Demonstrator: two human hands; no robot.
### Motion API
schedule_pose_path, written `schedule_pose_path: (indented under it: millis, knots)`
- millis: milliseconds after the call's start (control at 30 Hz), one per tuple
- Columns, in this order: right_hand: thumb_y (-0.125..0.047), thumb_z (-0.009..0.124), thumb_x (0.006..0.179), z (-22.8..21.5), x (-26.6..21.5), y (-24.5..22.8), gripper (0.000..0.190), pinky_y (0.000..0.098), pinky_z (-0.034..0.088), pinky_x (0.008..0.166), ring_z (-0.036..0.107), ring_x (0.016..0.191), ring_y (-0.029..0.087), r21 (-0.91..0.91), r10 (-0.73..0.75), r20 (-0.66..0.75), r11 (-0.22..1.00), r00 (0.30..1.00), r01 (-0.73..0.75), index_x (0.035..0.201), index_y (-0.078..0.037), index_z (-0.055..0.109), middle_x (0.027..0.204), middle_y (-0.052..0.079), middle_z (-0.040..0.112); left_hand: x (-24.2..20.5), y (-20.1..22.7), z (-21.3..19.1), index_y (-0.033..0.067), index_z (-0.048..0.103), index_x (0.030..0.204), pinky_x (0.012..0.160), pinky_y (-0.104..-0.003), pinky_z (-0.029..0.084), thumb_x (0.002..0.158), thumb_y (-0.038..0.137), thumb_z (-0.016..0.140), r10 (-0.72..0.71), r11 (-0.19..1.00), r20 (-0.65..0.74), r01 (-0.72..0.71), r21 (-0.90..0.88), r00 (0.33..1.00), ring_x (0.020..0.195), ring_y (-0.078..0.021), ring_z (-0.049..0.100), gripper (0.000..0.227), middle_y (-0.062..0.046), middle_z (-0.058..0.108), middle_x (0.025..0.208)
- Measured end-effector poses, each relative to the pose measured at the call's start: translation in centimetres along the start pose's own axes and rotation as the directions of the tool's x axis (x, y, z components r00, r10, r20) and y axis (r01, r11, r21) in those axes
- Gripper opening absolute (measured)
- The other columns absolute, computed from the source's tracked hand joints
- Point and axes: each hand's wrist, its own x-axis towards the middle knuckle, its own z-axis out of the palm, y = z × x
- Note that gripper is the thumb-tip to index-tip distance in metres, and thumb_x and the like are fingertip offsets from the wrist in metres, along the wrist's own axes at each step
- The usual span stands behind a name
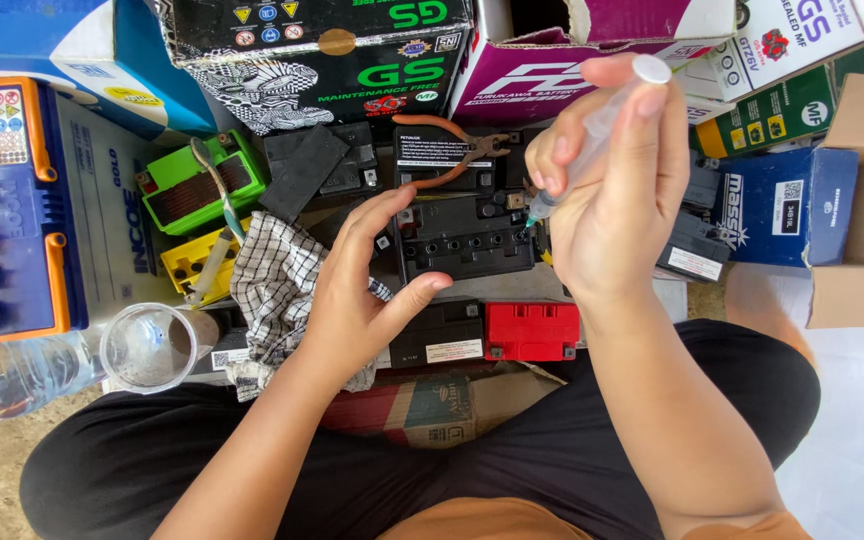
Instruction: Refilling battery cells with liquid using a syringe and handling battery components
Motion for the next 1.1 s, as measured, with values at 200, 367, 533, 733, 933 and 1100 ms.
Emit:
schedule_pose_path:
  millis: [200,367,533,733,933,1100]
  knots:
    - [-0.044,0.056,0.108,0.2,0.1,0.0,0.03,0.025,0.038,0.063,0.046,0.063,0.011,0.068,-0.018,-0.13,0.997,0.991,0.027,0.113,-0.015,0.062,0.081,0.0,0.053,0.0,0.0,0.0,0.0002,0.046,0.144,0.115,-0.045,0.047,0.086,0.024,0.082,0.0,1.0,0.005,0.0,0.008,1.0,0.136,-0.0363,0.058,0.072,-0.021,0.055,0.147]
    - [-0.045,0.056,0.104,0.6,0.3,0.1,0.031,0.0238,0.037,0.06,0.045,0.061,0.01,0.068,0.022,-0.149,0.998,0.989,-0.012,0.104,-0.014,0.06,0.076,-0.001,0.052,0.0,0.1,0.0,-0.0005,0.046,0.143,0.116,-0.045,0.046,0.085,0.022,0.082,-0.005,1.0,0.004,0.005,0.002,1.0,0.137,-0.0363,0.057,0.072,-0.021,0.055,0.147]
    - [-0.045,0.057,0.103,1.0,0.9,0.1,0.033,0.0229,0.036,0.057,0.042,0.056,0.009,0.078,0.043,-0.152,0.996,0.987,-0.031,0.098,-0.012,0.062,0.071,0.0,0.05,0.0,0.0,0.0,-0.0006,0.046,0.143,0.116,-0.046,0.046,0.086,0.023,0.083,-0.002,1.0,0.001,0.002,0.005,1.0,0.137,-0.0367,0.057,0.072,-0.022,0.055,0.147]
    - [-0.057,0.061,0.091,1.8,1.6,-1.3,0.044,0.025,0.034,0.054,0.039,0.051,0.01,0.019,0.023,-0.211,1.0,0.977,-0.019,0.088,-0.013,0.059,0.065,0.001,0.047,-0.1,-0.1,0.1,-0.0006,0.046,0.143,0.115,-0.045,0.047,0.086,0.023,0.082,0.001,1.0,0.002,-0.001,0.001,1.0,0.137,-0.0364,0.058,0.072,-0.022,0.055,0.147]
    - [-0.06,0.06,0.088,0.5,1.8,-1.8,0.047,0.0255,0.032,0.052,0.038,0.052,0.01,0.038,-0.019,-0.219,0.999,0.976,0.028,0.088,-0.013,0.06,0.064,0.0,0.046,0.0,0.1,0.1,0.0002,0.046,0.144,0.114,-0.045,0.047,0.087,0.025,0.081,0.0,1.0,-0.005,0.0,0.017,1.0,0.136,-0.0362,0.058,0.072,-0.021,0.055,0.147]
    - [-0.053,0.046,0.105,-1.3,0.6,-4.1,0.035,0.0344,0.031,0.073,0.036,0.068,0.014,-0.026,-0.252,-0.006,0.967,0.968,0.252,0.115,-0.022,0.059,0.088,-0.002,0.043,-1.3,0.8,0.5,-0.0005,0.046,0.143,0.121,-0.05,0.041,0.091,0.02,0.079,0.039,0.996,-0.09,-0.031,0.089,0.995,0.148,-0.0411,0.045,0.065,-0.023,0.044,0.153]
